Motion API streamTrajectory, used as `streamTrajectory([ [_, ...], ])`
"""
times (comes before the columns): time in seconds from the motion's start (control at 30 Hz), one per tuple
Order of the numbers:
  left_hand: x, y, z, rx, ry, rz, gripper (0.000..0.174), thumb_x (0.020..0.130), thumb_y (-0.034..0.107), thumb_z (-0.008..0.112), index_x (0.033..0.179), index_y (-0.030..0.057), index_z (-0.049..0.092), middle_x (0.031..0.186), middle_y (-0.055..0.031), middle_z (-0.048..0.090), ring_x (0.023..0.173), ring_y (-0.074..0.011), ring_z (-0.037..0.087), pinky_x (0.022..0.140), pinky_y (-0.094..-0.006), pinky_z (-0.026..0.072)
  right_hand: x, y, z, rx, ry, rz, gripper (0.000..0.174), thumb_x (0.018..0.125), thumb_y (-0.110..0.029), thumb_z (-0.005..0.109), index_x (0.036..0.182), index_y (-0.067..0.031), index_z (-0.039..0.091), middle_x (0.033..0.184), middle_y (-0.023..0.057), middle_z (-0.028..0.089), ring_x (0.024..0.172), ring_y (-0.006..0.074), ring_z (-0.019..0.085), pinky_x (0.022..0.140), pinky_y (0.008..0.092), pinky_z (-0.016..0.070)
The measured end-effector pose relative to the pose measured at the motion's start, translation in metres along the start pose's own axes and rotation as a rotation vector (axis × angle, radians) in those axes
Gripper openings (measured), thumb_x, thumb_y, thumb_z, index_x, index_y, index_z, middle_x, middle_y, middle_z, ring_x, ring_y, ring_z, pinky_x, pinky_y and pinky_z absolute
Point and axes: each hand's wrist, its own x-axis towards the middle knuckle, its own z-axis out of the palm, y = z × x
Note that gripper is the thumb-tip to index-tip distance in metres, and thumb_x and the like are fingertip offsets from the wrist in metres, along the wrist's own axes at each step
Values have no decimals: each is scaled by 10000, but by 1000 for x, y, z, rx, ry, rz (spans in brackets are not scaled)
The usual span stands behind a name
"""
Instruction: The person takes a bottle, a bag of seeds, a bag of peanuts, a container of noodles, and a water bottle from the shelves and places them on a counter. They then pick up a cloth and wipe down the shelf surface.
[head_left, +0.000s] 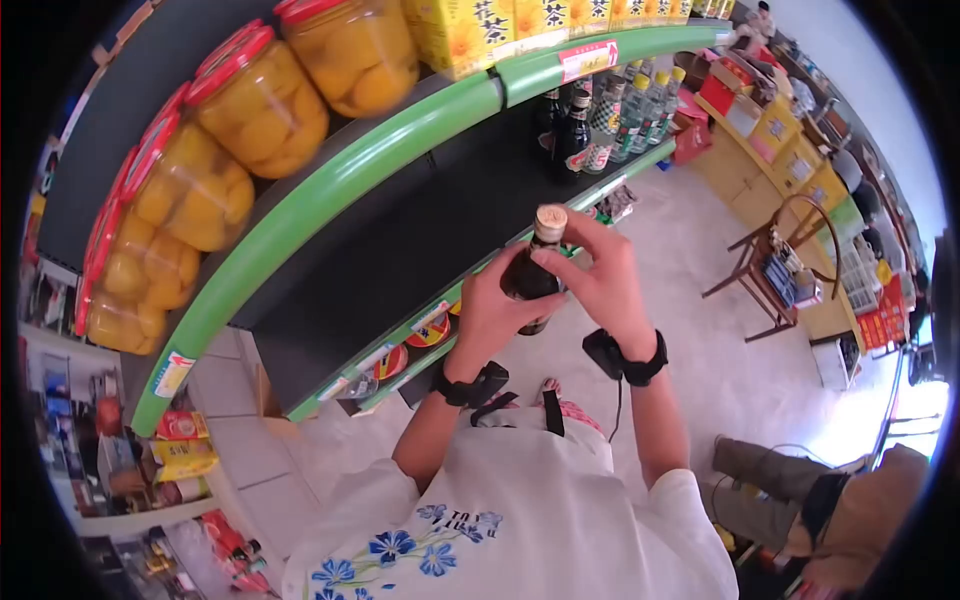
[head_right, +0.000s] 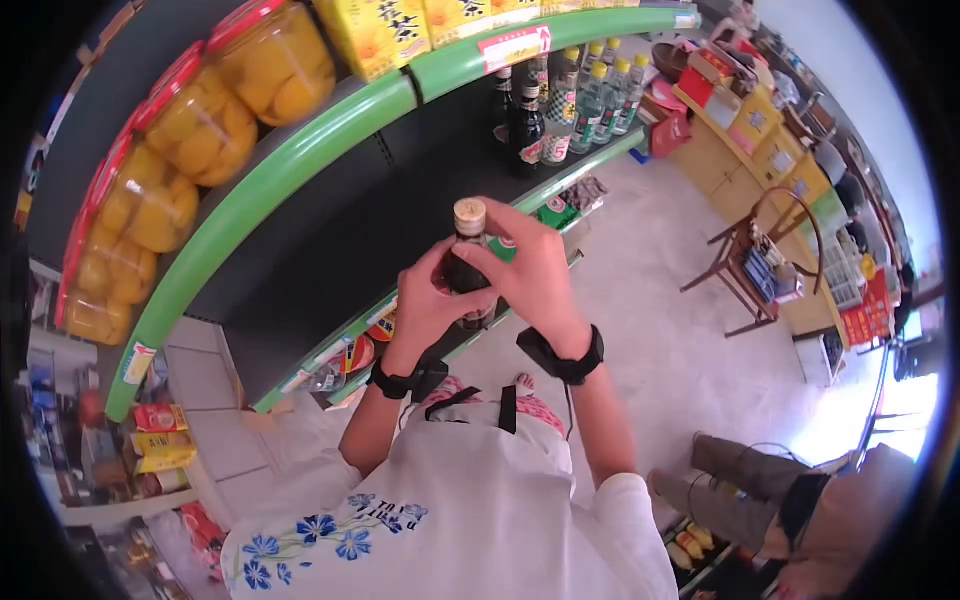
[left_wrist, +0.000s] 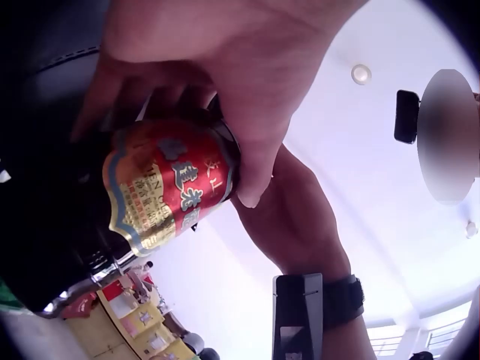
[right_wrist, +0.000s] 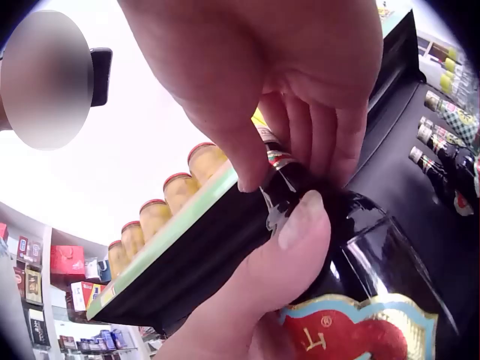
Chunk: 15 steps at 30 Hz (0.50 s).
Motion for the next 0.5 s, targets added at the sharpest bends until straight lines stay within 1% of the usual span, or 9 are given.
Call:
streamTrajectory([
  [0.03, 15, 2, 6, 28, 42, -11, 587, 642, 116, 866, 1153, -16, 610, 979, -45, 666, 850, -77, 604, 741, -239, 512, 18, 2, -8, 12, -12, 3, 454, 779, -43, 739, 1210, -9, 601, 1037, 138, 696, 971, 260, 688, 848, 349, 517],
  [0.07, 62, 1, 7, 45, 155, 104, 612, 646, 122, 868, 1180, -15, 602, 955, -50, 677, 840, -72, 610, 737, -232, 515, 66, 3, -16, 30, -1, -155, 474, 780, -34, 734, 1230, -12, 588, 1037, 146, 695, 971, 256, 688, 853, 348, 517],
  [0.17, 94, 4, 17, -75, 240, 120, 626, 651, 116, 865, 1201, -15, 597, 953, -64, 688, 869, -77, 619, 764, -250, 521, 105, 3, -23, 116, -45, -194, 516, 784, -9, 717, 1275, -34, 560, 1022, 165, 695, 957, 244, 691, 834, 330, 528],
  [0.23, 126, -3, 18, -52, 284, 164, 630, 658, 122, 862, 1209, -19, 593, 949, -71, 693, 877, -84, 626, 776, -259, 523, 139, 21, -26, 60, -114, -307, 510, 787, 5, 709, 1274, -50, 569, 1012, 158, 696, 940, 226, 694, 804, 315, 539],
  [0.3, 146, -13, 14, -32, 303, 193, 634, 665, 129, 860, 1217, -23, 588, 944, -79, 697, 885, -91, 632, 788, -268, 526, 165, 34, -25, 68, -137, -353, 506, 787, 24, 700, 1270, -55, 572, 1008, 149, 695, 913, 211, 695, 791, 312, 547],
  [0.37, 165, -18, 9, 74, 370, 142, 679, 625, 315, 872, 1182, 27, 612, 970, -131, 715, 901, -226, 714, 788, -333, 554, 184, 39, -26, 42, -174, -271, 507, 783, 46, 693, 1265, -47, 568, 1019, 149, 695, 918, 206, 696, 807, 314, 551],
  [0.4, 180, -20, 6, 60, 375, 169, 679, 625, 315, 872, 1182, 27, 612, 970, -131, 715, 901, -226, 714, 788, -333, 554, 190, 46, -17, 94, -92, -392, 493, 788, 45, 687, 1259, -33, 564, 1034, 165, 690, 896, 212, 697, 778, 319, 549],
  [0.43, 190, -26, 6, 119, 422, 197, 680, 622, 328, 866, 1183, 40, 613, 964, -137, 714, 902, -251, 712, 784, -346, 556, 192, 51, -14, 53, -61, -368, 465, 801, 25, 681, 1249, -18, 563, 1041, 190, 676, 861, 236, 695, 724, 344, 537],
  [0.5, 198, -31, 12, 163, 483, 206, 680, 620, 341, 859, 1185, 53, 614, 958, -143, 712, 904, -276, 709, 781, -358, 557, 199, 52, -6, -51, 22, -397, 417, 813, 3, 672, 1215, 5, 563, 999, 216, 661, 834, 322, 680, 694, 381, 517],
])
